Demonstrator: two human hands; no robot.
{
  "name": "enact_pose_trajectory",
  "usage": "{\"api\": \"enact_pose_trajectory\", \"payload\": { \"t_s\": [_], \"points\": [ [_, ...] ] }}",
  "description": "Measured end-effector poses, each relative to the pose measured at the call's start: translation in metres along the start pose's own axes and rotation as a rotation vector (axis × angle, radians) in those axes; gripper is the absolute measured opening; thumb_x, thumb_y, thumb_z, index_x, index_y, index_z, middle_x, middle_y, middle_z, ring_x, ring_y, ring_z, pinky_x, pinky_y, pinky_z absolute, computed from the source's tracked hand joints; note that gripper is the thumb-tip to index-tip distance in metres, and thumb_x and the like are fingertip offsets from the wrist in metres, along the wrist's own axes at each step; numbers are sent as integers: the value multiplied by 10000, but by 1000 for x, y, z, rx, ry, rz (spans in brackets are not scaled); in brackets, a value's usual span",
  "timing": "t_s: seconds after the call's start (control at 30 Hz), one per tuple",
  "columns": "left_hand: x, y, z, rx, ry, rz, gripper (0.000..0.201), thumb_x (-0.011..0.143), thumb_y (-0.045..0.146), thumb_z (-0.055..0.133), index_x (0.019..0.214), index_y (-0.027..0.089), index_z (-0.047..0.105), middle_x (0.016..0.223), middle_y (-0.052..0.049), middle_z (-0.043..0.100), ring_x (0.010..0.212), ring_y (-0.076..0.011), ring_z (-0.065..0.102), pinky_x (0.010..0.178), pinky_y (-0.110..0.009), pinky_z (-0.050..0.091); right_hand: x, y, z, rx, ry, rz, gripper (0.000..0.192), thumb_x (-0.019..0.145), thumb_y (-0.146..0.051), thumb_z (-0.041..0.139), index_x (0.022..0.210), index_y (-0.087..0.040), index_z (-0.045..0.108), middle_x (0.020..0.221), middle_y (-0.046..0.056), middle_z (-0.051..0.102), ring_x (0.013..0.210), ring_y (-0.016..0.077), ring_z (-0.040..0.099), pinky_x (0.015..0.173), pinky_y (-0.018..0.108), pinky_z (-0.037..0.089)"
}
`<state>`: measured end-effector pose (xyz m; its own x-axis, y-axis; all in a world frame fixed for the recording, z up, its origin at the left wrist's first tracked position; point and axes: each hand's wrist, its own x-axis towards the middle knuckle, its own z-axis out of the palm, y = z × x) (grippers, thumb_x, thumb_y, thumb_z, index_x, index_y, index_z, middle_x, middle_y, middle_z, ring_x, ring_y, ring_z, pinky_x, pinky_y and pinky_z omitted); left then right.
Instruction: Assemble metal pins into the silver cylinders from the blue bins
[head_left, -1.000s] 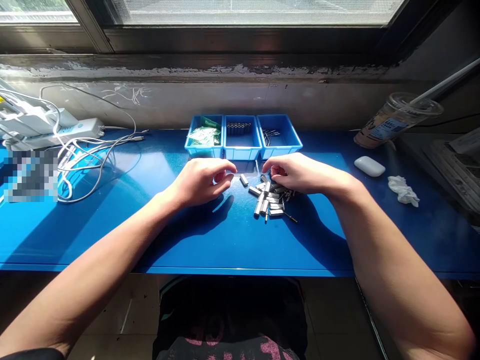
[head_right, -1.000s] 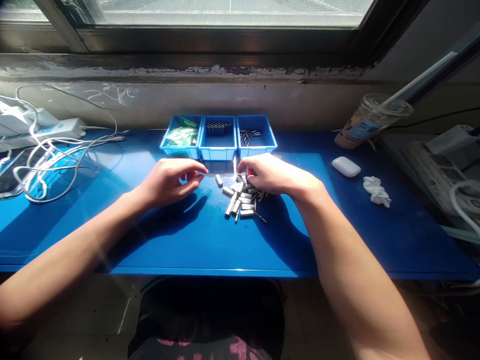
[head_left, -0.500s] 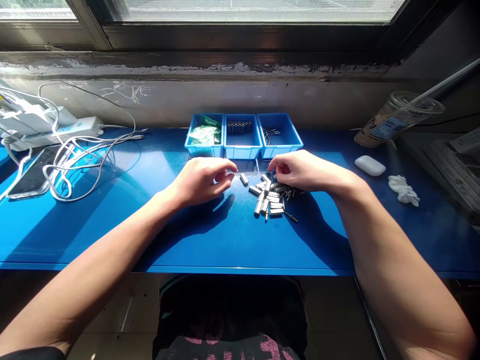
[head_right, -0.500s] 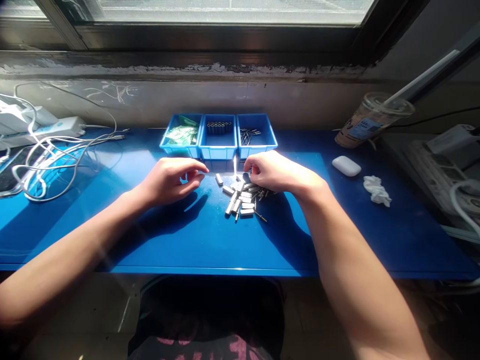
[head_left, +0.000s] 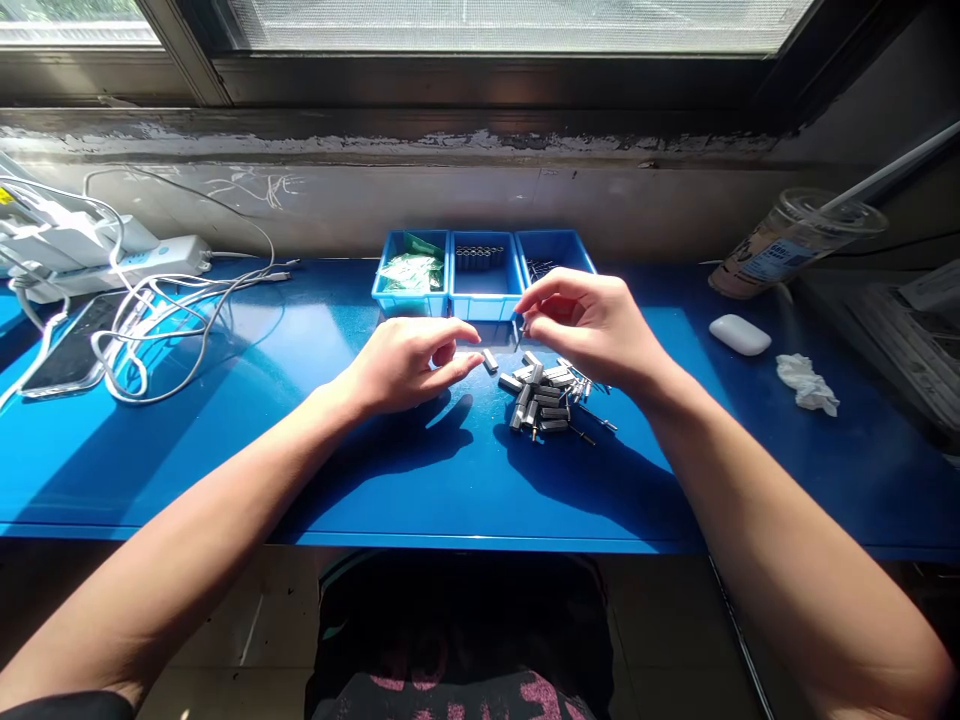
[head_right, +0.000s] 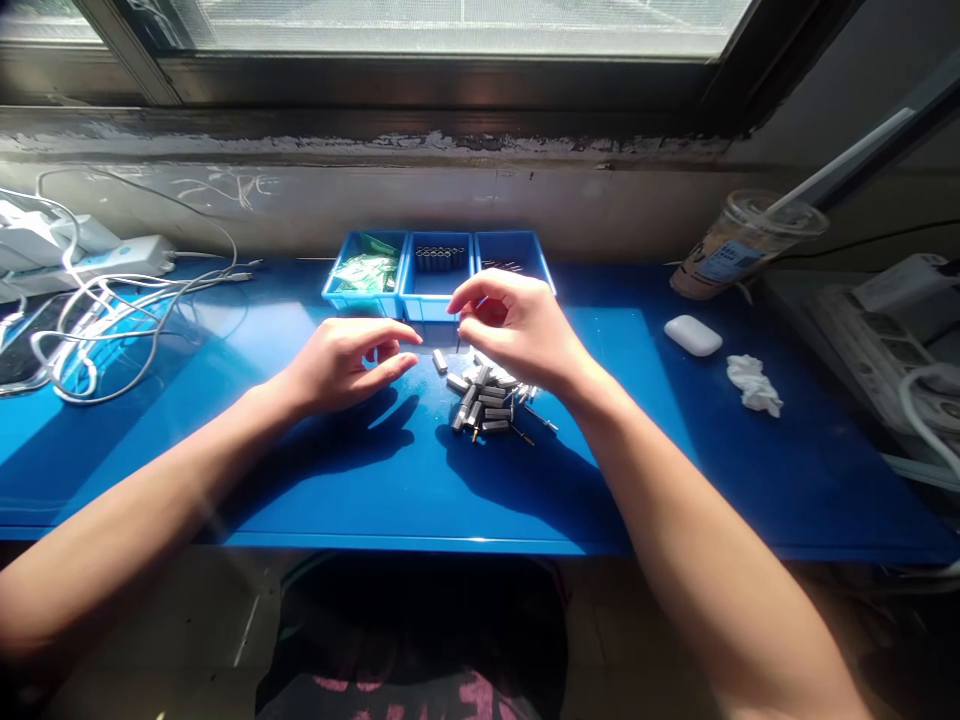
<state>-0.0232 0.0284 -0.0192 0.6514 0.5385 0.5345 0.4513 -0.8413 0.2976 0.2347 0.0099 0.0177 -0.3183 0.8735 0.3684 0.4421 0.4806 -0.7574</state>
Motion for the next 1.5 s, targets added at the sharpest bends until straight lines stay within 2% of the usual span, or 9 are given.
{"api": "enact_pose_trajectory", "payload": {
  "t_s": [0.1, 0.2, 0.3, 0.47, 0.73, 0.93, 1.07, 1.27, 1.5],
  "points": [
    [0, -1, 2, 7, 3, -4, 303, 1011, 422, 661, 1092, 143, 747, 702, 1, 679, 592, -119, 597, 594, -235, 471, -1, 1, 15, 66, -29, -136, 81, 856, -210, 700, 922, -191, 743, 942, 50, 711, 814, 185, 684, 746, 348, 599],
    [-1, -3, 4, 33, 9, -2, 232, 1025, 354, 635, 1059, 158, 755, 771, -26, 739, 626, -121, 635, 622, -234, 492, -1, 2, 25, 58, -51, -197, 76, 872, -180, 688, 924, -192, 742, 960, 52, 709, 857, 178, 684, 764, 330, 599],
    [-2, -5, 4, 36, 4, 10, 226, 1049, 299, 576, 1041, 165, 758, 872, -54, 788, 672, -126, 676, 641, -231, 507, -2, 3, 28, 42, -42, -176, 51, 882, -199, 699, 916, -201, 736, 956, 53, 716, 852, 177, 680, 766, 328, 599],
    [-2, -6, 6, 12, -11, -26, 197, 1000, 318, 655, 1052, 163, 766, 732, -18, 728, 607, -126, 638, 608, -235, 485, -1, 5, 29, 94, -20, -134, 62, 879, -239, 719, 929, -203, 730, 970, 52, 725, 868, 188, 705, 801, 357, 633],
    [-2, -6, 7, 20, 34, -11, 177, 1014, 281, 622, 986, 163, 750, 775, -28, 749, 625, -125, 642, 613, -226, 487, -1, 3, 29, 332, -15, -59, 101, 829, -191, 743, 927, -183, 722, 928, 22, 720, 838, 185, 749, 797, 359, 658],
    [-1, -4, 3, 13, 67, 0, 167, 1006, 257, 620, 922, 163, 730, 748, -18, 722, 595, -109, 583, 579, -218, 452, -1, 7, 26, 289, -60, -42, 139, 834, -143, 714, 969, -173, 730, 884, 12, 717, 773, 173, 727, 722, 335, 627],
    [-1, -3, 2, 10, 79, 15, 167, 1004, 248, 623, 916, 149, 726, 746, -15, 711, 596, -103, 575, 579, -215, 449, -1, 9, 23, 175, -94, -57, 177, 851, -147, 705, 1023, -172, 739, 920, 18, 720, 747, 149, 689, 681, 304, 591],
    [-1, -1, 1, 15, 60, 1, 189, 1011, 267, 621, 917, 141, 725, 741, -10, 699, 617, -108, 583, 593, -218, 453, -2, 8, 17, 70, -193, -62, 257, 882, -134, 667, 1122, -188, 744, 1050, 51, 735, 838, 161, 676, 717, 304, 593],
    [-1, 0, -1, -2, 77, 2, 182, 1008, 248, 618, 905, 135, 716, 769, -24, 720, 626, -110, 588, 595, -218, 437, -1, 6, 19, 81, -210, -84, 283, 865, -105, 668, 1130, -183, 727, 959, 23, 697, 797, 149, 649, 749, 320, 602]
  ]
}}
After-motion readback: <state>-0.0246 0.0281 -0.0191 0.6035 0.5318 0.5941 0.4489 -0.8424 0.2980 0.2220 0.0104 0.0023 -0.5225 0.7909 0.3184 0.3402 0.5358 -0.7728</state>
